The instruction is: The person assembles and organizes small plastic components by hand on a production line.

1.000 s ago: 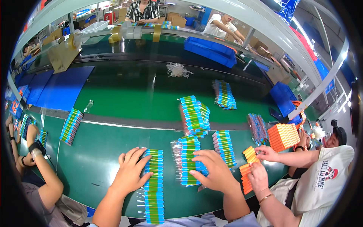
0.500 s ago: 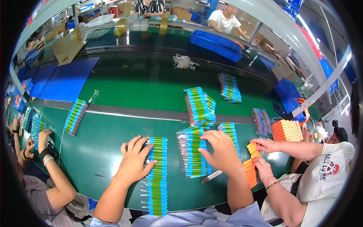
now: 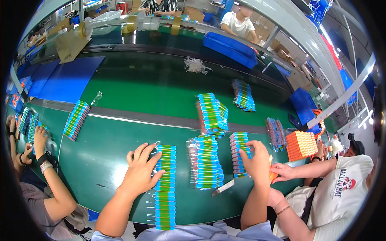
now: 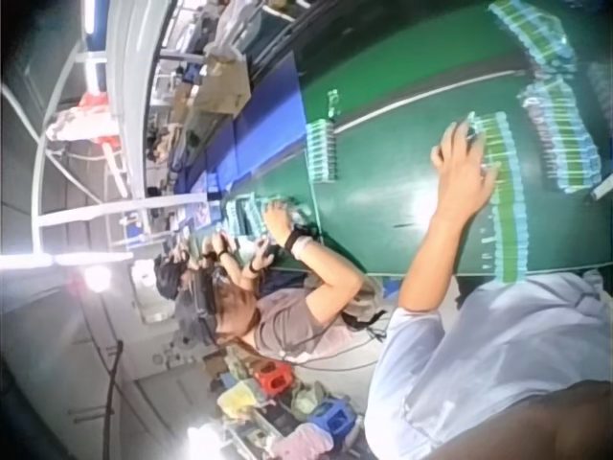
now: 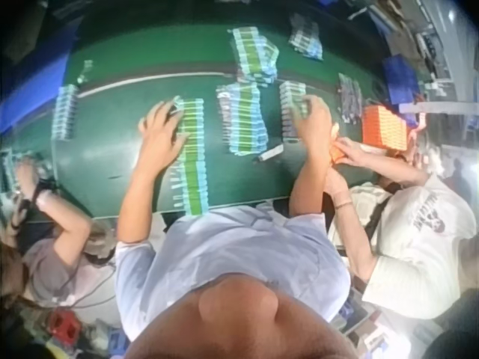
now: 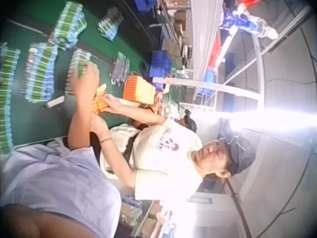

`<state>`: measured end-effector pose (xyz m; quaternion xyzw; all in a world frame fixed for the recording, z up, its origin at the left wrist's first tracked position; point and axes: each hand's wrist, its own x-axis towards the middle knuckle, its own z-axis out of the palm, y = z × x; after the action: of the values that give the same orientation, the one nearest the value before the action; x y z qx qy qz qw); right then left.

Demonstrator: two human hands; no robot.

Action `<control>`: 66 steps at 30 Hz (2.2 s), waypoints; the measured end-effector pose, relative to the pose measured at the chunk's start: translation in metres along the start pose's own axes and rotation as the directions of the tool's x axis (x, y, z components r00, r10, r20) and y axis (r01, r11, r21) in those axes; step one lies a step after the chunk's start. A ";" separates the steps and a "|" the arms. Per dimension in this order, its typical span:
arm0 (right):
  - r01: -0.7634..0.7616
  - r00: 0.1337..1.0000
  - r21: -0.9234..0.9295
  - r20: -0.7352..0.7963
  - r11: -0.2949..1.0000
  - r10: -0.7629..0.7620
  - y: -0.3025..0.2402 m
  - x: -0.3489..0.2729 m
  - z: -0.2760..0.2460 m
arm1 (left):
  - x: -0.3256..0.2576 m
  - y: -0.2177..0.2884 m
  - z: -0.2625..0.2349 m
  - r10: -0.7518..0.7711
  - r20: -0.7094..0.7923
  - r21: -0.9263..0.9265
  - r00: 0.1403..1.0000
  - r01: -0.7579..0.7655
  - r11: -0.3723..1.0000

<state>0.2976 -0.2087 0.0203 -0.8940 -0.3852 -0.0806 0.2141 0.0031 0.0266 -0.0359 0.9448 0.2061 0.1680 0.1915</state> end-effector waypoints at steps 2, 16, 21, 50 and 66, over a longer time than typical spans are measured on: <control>-0.075 0.997 -0.001 -0.009 0.997 0.075 0.007 -0.001 0.004 | 0.001 0.000 0.001 0.009 0.002 -0.001 1.000 -0.009 1.000; -0.185 0.979 0.113 -0.066 0.976 0.193 0.022 0.009 0.003 | -0.001 0.000 0.000 0.003 -0.004 0.006 1.000 -0.003 1.000; -0.079 0.975 0.487 -0.142 0.870 0.168 -0.008 0.011 -0.013 | 0.002 0.001 -0.001 0.016 0.005 -0.012 1.000 -0.016 1.000; -0.408 0.905 0.828 0.423 0.384 0.049 -0.201 0.072 0.145 | -0.008 -0.013 0.001 0.126 -0.014 -0.001 0.992 -0.126 0.992; -0.314 0.942 0.806 0.329 0.502 0.061 -0.198 0.059 0.165 | -0.006 -0.015 0.000 0.118 -0.001 0.002 0.993 -0.118 0.993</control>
<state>0.1917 0.0245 -0.0455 -0.7144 -0.2995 0.2582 0.5773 -0.0064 0.0362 -0.0437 0.9554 0.1502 0.1794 0.1802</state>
